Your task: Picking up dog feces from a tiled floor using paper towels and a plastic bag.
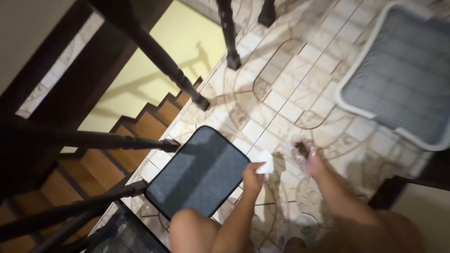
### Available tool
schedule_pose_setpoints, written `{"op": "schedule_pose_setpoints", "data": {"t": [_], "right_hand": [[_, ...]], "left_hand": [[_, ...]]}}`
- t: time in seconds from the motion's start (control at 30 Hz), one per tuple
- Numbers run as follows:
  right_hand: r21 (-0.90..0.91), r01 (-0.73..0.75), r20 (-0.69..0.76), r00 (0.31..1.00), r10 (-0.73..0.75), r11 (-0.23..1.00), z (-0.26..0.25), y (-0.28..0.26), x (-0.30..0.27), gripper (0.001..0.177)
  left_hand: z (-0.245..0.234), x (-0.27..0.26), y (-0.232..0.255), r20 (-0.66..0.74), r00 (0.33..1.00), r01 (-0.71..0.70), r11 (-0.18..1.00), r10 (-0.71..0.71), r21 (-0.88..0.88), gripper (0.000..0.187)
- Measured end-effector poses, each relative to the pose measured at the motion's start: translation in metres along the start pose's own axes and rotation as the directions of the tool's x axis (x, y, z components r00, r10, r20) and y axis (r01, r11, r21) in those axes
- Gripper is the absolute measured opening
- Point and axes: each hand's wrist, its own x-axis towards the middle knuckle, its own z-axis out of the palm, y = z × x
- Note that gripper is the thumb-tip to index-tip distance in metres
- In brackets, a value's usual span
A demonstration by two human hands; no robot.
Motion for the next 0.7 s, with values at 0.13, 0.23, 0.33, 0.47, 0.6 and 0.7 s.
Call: {"op": "schedule_pose_setpoints", "data": {"t": [0.13,0.23,0.33,0.47,0.6,0.7], "right_hand": [[0.012,-0.003,0.124,0.992,0.001,1.0,0.049,-0.023,-0.09,0.025],[-0.037,-0.037,0.115,0.993,0.041,0.999,0.111,-0.045,-0.166,0.031],[-0.023,-0.079,0.096,0.992,0.081,0.997,0.197,-0.076,-0.251,0.04],[0.047,-0.101,0.177,0.98,0.091,0.994,0.263,-0.103,-0.334,0.044],[0.039,-0.084,0.293,0.954,0.069,0.996,0.321,-0.127,-0.407,0.049],[-0.001,-0.074,0.345,0.936,0.07,0.997,0.364,-0.142,-0.448,0.052]], "left_hand": [[-0.078,-0.016,0.182,-0.199,0.979,-0.005,0.97,-0.044,-0.242,0.035],[-0.117,-0.034,0.292,-0.216,0.974,-0.139,0.922,0.062,-0.36,0.037],[-0.155,-0.052,0.395,-0.212,0.954,-0.268,0.919,0.211,-0.289,0.04],[-0.191,-0.084,0.483,-0.212,0.946,-0.293,0.928,0.246,-0.23,0.037],[-0.235,-0.113,0.541,-0.307,0.909,-0.301,0.953,0.281,-0.018,0.032],[-0.273,-0.128,0.576,-0.313,0.894,-0.323,0.945,0.321,0.047,0.03]]}}
